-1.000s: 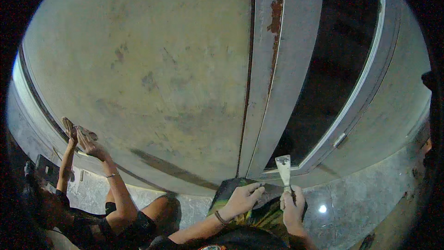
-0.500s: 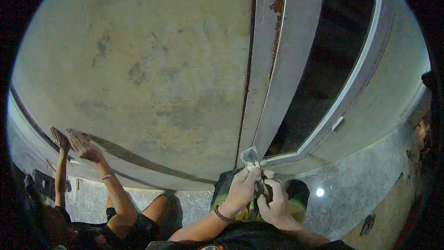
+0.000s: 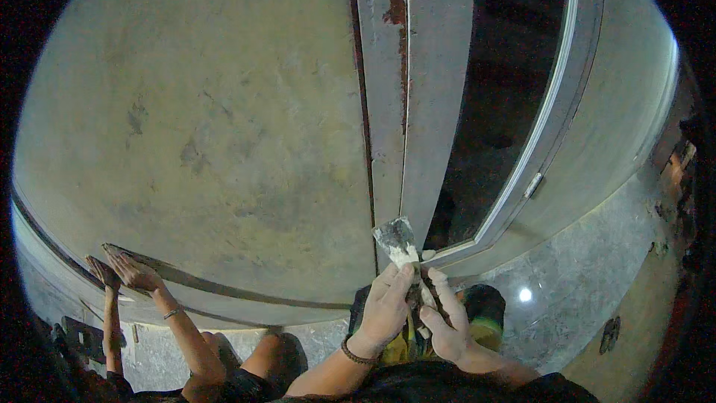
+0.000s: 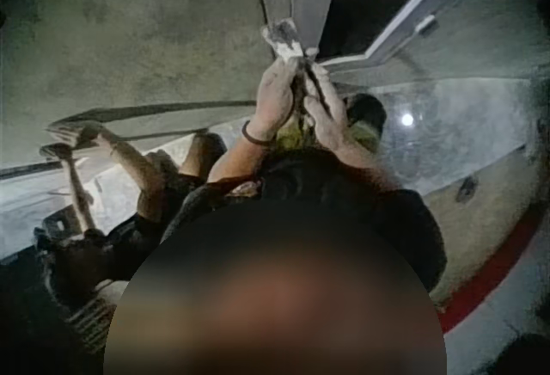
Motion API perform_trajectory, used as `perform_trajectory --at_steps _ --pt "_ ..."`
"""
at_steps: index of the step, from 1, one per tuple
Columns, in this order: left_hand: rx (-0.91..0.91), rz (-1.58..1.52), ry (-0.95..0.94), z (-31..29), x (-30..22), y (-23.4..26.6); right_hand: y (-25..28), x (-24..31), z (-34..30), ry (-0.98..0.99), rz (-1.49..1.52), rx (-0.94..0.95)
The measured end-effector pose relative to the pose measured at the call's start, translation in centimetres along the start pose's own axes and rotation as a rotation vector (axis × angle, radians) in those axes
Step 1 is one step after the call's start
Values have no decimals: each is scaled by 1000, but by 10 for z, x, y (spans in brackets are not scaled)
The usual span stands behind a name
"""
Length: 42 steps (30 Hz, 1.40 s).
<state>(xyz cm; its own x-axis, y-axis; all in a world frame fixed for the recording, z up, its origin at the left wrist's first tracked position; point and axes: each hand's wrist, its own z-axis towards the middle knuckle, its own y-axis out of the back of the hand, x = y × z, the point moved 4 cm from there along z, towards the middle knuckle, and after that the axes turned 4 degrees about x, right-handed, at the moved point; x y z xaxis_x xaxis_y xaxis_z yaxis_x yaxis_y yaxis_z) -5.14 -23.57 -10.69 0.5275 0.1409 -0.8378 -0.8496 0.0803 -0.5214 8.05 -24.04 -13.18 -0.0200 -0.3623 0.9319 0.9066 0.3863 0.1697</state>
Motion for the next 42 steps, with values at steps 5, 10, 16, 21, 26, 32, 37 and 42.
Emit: perform_trajectory --at_steps 5,10,16,21,26,32,37,42 --pt "25 187 -72 8 -10 -6 1 3 20 -1 190 -56" --pt "38 191 -174 37 -31 -25 5 7 46 167 167 -120" --pt "59 25 -238 87 -82 -38 0 8 80 -51 492 -254" --pt "-71 240 -337 110 -110 -54 3 39 116 179 436 -149" --pt "-57 215 -385 112 -125 -67 1 58 127 291 436 -193" --pt "-98 294 -355 117 -133 -70 7 66 127 163 437 -121" --pt "-149 279 -252 119 -129 -69 6 66 123 131 500 -108" --pt "-114 320 -328 114 -131 -71 2 60 120 161 467 -160"
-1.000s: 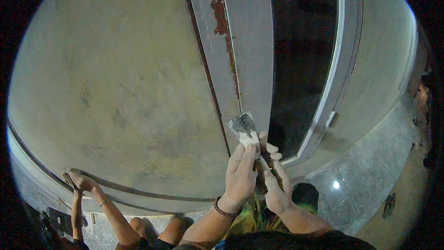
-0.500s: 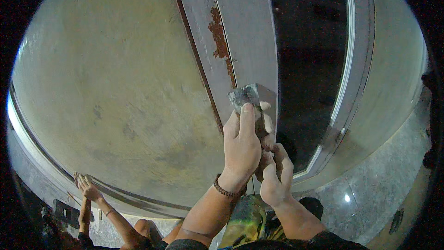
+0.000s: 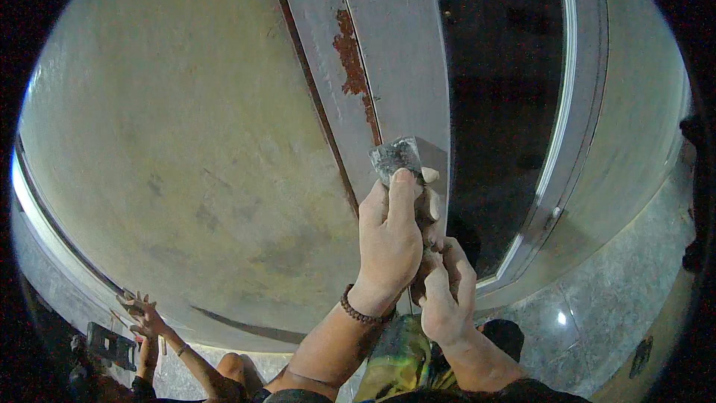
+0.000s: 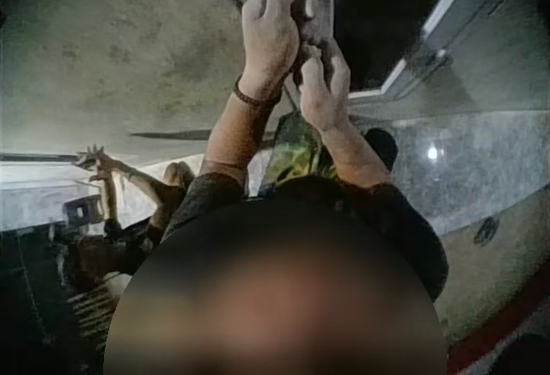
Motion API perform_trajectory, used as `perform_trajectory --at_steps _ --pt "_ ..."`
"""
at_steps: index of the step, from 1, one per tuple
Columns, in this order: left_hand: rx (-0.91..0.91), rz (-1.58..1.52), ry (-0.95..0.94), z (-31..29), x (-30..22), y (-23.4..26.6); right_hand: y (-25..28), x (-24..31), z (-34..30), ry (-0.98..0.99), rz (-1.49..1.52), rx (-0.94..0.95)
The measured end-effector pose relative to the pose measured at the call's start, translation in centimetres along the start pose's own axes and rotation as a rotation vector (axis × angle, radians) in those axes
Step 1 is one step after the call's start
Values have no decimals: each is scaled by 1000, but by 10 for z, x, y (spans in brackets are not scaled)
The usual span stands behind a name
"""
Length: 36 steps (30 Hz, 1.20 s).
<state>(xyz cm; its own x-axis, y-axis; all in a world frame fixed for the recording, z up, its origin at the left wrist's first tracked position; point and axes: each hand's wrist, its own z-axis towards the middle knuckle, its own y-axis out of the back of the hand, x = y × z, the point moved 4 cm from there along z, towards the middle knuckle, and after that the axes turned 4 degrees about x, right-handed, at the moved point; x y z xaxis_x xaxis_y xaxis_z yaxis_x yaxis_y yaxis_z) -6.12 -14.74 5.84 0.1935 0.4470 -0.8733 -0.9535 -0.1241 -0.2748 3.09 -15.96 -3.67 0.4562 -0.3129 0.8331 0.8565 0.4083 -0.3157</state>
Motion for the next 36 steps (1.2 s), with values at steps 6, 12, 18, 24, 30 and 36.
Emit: perform_trajectory --at_steps 6,12,18,24,30,36 --pt "5 33 -13 -3 -1 -2 1 12 -1 268 -308 3" --pt "-4 48 -13 0 2 -1 -1 13 -1 279 -318 3" --pt "-60 61 102 -5 2 -4 0 8 -2 -160 124 -39" --pt "-1 69 -42 9 -16 -7 -8 32 12 200 -288 13" --pt "-57 48 132 -3 -13 -9 -12 40 8 71 -63 18" --pt "40 89 -145 43 -58 -29 -17 82 45 176 -92 -8"
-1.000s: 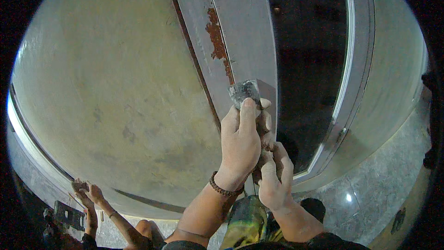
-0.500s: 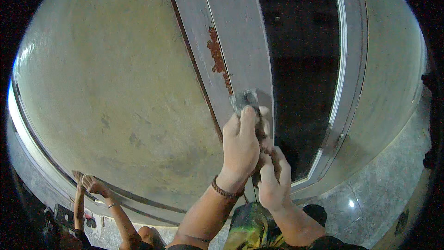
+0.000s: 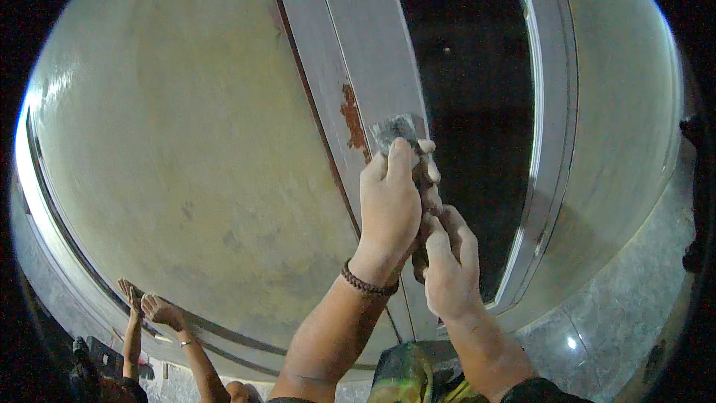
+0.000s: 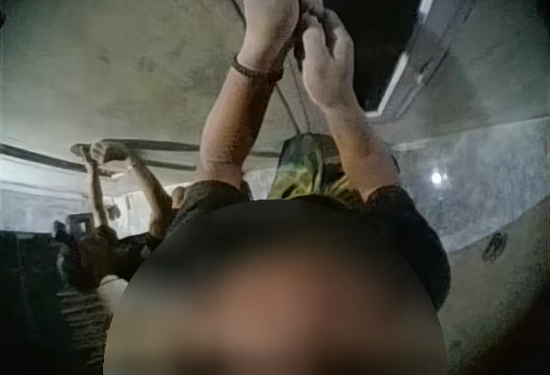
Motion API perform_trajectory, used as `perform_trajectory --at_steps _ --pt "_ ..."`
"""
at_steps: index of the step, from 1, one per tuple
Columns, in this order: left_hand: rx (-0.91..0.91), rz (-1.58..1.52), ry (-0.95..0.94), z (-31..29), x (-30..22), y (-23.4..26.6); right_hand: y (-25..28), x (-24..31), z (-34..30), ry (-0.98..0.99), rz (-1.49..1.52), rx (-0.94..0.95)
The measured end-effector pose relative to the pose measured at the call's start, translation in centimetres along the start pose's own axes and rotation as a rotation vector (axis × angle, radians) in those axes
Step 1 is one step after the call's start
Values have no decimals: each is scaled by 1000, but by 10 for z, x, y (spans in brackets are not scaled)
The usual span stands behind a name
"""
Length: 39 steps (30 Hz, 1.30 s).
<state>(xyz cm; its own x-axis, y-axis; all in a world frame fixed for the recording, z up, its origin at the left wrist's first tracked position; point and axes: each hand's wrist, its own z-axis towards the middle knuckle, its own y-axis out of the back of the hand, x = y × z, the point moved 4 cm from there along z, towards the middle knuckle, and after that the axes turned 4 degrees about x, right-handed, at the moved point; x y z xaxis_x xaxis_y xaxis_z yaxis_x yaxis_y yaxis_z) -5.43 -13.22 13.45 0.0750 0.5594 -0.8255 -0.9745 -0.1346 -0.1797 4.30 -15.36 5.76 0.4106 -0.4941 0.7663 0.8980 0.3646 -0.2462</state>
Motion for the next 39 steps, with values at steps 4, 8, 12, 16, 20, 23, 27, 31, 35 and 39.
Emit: perform_trajectory --at_steps 4,8,12,16,20,23,27,31,35,39 --pt "26 -4 -26 25 -25 -13 -4 23 30 -79 174 44" --pt "43 -23 -45 40 -42 -22 -7 41 48 -33 193 37" --pt "16 -19 1 45 -26 -13 0 24 46 -19 49 -17" --pt "14 48 72 9 16 3 12 -27 10 -240 65 1" --pt "20 -70 174 -13 31 6 14 -40 -4 -86 -39 21" --pt "52 -65 119 10 9 -2 14 -24 17 -75 -60 -15" --pt "122 -138 1 46 -28 -12 6 17 54 -58 44 7" --pt "183 -311 46 41 -36 -11 5 40 56 -42 30 105" --pt "147 -222 5 30 -36 -1 -1 56 41 378 -479 17" --pt "169 -148 -54 31 -36 8 -3 64 35 597 -681 24"
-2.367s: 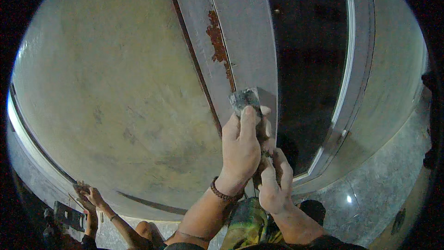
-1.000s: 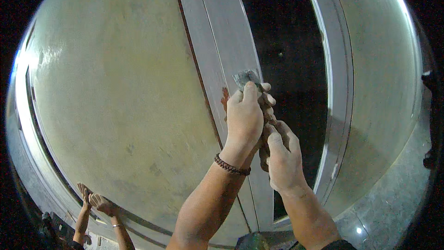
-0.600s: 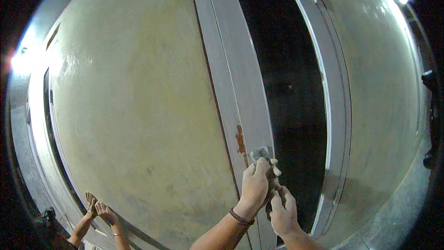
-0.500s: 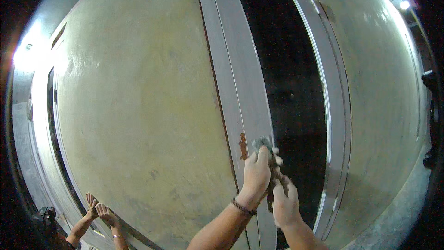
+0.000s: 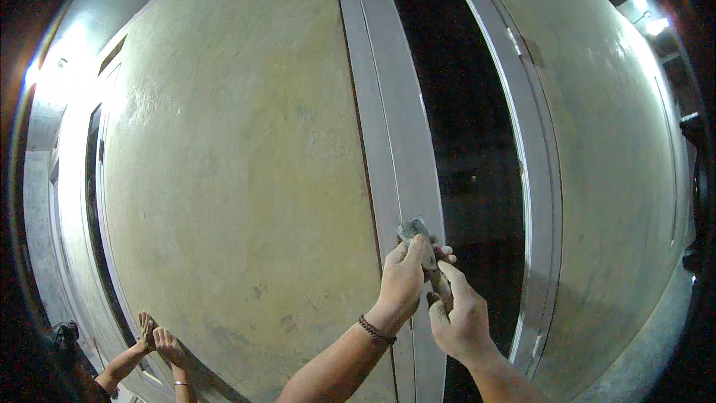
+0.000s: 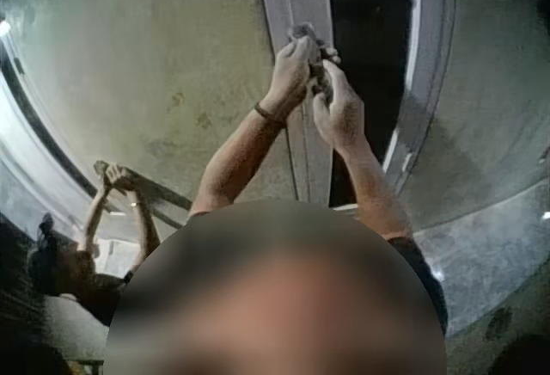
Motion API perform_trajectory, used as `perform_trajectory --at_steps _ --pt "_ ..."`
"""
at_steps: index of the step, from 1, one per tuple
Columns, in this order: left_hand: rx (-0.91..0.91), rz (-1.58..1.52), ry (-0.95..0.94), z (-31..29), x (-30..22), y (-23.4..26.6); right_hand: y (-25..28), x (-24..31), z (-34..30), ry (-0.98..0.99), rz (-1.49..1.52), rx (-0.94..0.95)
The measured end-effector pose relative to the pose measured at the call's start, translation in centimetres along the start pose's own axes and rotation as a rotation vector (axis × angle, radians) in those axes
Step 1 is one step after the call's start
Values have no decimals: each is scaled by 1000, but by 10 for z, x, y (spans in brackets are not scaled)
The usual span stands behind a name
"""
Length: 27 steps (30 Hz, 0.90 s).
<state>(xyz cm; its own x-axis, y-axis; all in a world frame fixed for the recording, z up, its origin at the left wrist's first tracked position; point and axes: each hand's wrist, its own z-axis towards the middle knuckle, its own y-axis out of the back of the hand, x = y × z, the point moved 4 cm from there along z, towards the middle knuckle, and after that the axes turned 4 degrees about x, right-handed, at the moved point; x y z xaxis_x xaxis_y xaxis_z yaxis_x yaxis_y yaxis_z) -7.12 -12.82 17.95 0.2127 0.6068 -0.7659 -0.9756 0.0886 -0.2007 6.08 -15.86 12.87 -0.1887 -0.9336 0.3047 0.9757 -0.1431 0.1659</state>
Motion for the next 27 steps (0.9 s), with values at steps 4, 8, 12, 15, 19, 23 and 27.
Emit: perform_trajectory --at_steps 4,8,12,15,19,23,27 --pt "-14 368 -63 -9 -8 17 4 -2 8 34 -106 27" --pt "-55 865 -311 -31 -36 42 -4 2 12 92 -127 10" --pt "-138 1504 -827 -37 -65 53 -7 -1 14 103 -143 -49" --pt "-112 1812 -932 -22 -62 60 -5 -7 10 131 -133 -87" --pt "20 1928 -879 -31 -32 74 -8 -14 -13 117 -110 -76" --pt "149 1894 -843 -67 1 86 -7 -22 -34 13 -120 4" --pt "85 1685 -955 -66 -1 85 -8 -32 -30 -12 -181 57"
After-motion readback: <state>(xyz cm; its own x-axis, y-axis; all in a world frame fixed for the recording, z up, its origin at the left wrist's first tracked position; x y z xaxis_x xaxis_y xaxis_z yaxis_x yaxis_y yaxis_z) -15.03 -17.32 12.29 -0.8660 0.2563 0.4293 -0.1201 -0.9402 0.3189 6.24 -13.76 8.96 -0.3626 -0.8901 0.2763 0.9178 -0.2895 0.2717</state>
